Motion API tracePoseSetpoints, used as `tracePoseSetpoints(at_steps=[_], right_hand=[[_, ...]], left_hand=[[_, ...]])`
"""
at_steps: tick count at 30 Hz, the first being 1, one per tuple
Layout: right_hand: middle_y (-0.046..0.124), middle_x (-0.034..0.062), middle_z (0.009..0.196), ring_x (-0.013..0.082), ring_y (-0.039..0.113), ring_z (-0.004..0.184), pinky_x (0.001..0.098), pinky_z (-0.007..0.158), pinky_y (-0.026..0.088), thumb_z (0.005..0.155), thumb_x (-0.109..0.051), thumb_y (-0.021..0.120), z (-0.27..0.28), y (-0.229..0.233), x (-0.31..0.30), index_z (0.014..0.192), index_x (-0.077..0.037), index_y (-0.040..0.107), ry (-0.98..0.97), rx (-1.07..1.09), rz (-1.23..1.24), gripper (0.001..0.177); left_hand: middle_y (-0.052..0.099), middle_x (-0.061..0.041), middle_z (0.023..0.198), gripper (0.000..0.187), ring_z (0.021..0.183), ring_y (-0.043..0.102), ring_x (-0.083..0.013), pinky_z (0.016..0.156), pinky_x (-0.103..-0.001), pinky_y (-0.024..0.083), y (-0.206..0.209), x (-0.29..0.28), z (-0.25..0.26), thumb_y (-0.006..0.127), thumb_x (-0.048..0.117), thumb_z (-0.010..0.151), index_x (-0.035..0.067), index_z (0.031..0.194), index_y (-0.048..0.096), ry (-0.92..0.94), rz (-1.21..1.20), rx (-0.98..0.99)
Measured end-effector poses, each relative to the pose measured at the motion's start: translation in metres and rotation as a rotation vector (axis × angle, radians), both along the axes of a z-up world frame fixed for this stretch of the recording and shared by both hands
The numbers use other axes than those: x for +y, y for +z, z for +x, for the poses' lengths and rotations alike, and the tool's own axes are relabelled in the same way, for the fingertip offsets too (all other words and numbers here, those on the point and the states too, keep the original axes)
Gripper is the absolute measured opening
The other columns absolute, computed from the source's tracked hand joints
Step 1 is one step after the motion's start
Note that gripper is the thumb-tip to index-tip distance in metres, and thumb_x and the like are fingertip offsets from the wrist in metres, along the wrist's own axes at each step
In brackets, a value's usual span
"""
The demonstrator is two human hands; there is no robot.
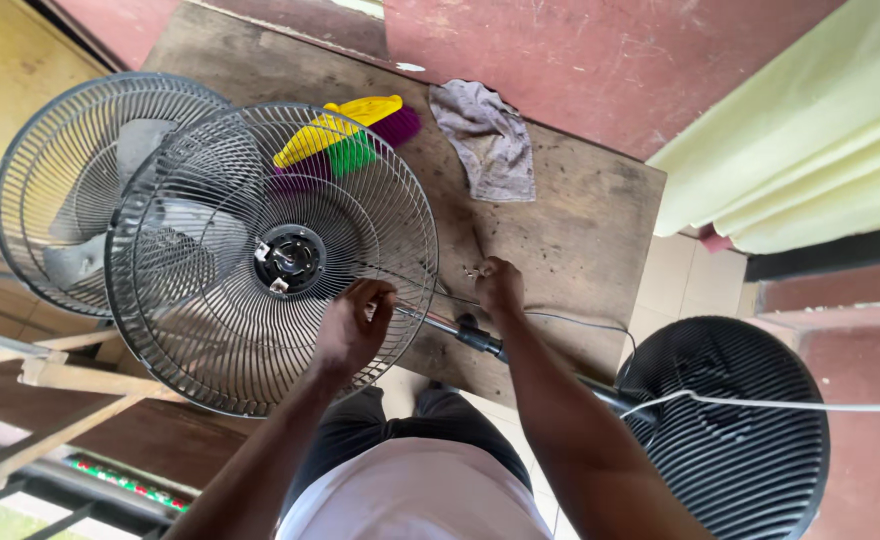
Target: The person uses a screwdriver to repeatedly tighten screws on the central hub of a standing electric fan. The fan blades are removed, and the person works on the motor housing area while holding the fan steady with the other hand.
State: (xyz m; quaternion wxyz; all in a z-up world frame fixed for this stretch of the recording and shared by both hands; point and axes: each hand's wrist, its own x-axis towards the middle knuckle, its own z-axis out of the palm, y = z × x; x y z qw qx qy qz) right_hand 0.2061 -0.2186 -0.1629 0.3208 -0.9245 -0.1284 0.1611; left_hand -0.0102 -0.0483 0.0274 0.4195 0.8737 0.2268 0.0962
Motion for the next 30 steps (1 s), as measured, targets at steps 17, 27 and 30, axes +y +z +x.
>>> tracePoseSetpoints(at_steps=[17, 27, 30], right_hand=[[0.067, 0.0191, 0.122, 0.0416, 0.062, 0.109, 0.0498, 0.095, 0.054, 0.083, -0.002, 0.062, -0.005, -0.044, 0.016, 0.105, -0.007, 0.078, 0.441, -0.248, -0.135, 0.028], [0.066, 0.0184, 0.118, 0.0421, 0.06, 0.109, 0.0521, 0.092, 0.055, 0.079, 0.003, 0.06, -0.024, -0.017, 0.0, 0.101, -0.007, 0.079, 0.385, -0.229, -0.167, 0.03], [0.066, 0.0208, 0.118, 0.0413, 0.062, 0.111, 0.0506, 0.096, 0.055, 0.084, -0.002, 0.062, -0.018, -0.019, 0.004, 0.096, -0.003, 0.077, 0.435, -0.24, -0.305, 0.019]], left_hand=[[0.075, -0.013, 0.093, 0.015, 0.078, 0.075, -0.0243, 0.07, -0.038, 0.061, 0.007, -0.014, -0.033, 0.063, 0.013, 0.096, 0.001, 0.102, 0.071, 0.148, 0.024, 0.01], [0.075, -0.014, 0.095, 0.016, 0.077, 0.075, -0.0254, 0.067, -0.038, 0.061, 0.014, 0.002, -0.026, 0.064, 0.012, 0.095, 0.001, 0.105, 0.071, 0.064, -0.041, -0.074], [0.074, -0.014, 0.092, 0.015, 0.075, 0.073, -0.0257, 0.067, -0.039, 0.06, 0.018, 0.012, -0.024, 0.064, 0.014, 0.096, 0.001, 0.1, 0.07, 0.005, -0.022, -0.006]])
